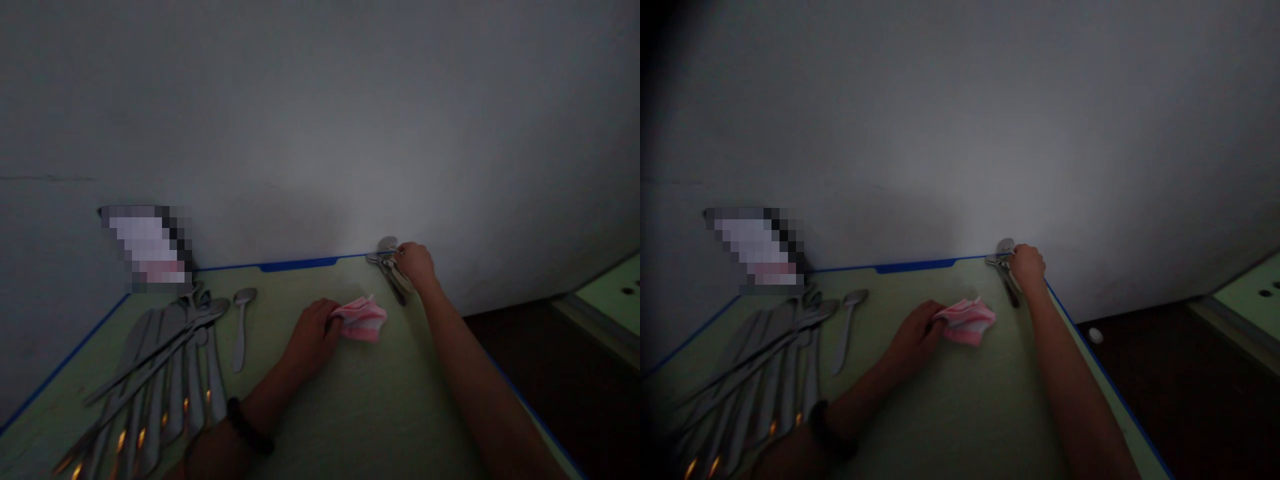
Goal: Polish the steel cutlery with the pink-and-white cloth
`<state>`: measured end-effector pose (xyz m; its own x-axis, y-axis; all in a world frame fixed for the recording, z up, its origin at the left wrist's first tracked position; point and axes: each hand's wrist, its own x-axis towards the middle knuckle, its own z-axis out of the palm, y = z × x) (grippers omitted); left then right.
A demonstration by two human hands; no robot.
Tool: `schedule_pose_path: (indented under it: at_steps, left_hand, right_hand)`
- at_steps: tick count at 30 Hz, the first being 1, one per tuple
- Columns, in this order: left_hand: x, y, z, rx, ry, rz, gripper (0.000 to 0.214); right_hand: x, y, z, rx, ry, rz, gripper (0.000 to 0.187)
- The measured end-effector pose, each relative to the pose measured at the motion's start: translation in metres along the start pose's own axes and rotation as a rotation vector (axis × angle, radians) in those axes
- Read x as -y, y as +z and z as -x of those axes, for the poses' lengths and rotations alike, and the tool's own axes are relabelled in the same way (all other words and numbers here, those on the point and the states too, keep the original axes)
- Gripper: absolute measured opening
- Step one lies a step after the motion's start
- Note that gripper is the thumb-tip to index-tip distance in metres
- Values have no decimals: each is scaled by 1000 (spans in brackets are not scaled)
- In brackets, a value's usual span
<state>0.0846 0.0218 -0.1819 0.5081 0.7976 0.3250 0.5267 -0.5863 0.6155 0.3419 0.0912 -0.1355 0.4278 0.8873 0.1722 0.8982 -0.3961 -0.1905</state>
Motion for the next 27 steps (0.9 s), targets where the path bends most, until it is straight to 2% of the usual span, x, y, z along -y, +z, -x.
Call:
schedule_pose_path:
  at_steps: [4,12,16,23,25,27]
  left_hand:
    - [-1,-1,0,20,-7,-4,17]
    - [-2,-1,0,22,-5,9,16]
    - [-1,0,1,7,-2,1,17]
    - [0,0,0,21,3,-7,16]
    - [0,0,1,27,0,-13,17]
    - [0,-1,0,35,2,-17,17]
  right_hand:
    - [7,0,7,-4,60,27,33]
    - [14,3,8,88,-66,29,33]
    - [7,-13,4,124,-203,-68,32]
    - [5,-45,11,416,-342,-358,28]
    - [10,-48,15,453,-335,-359,24]
    - [15,-49,17,424,-325,-265,18]
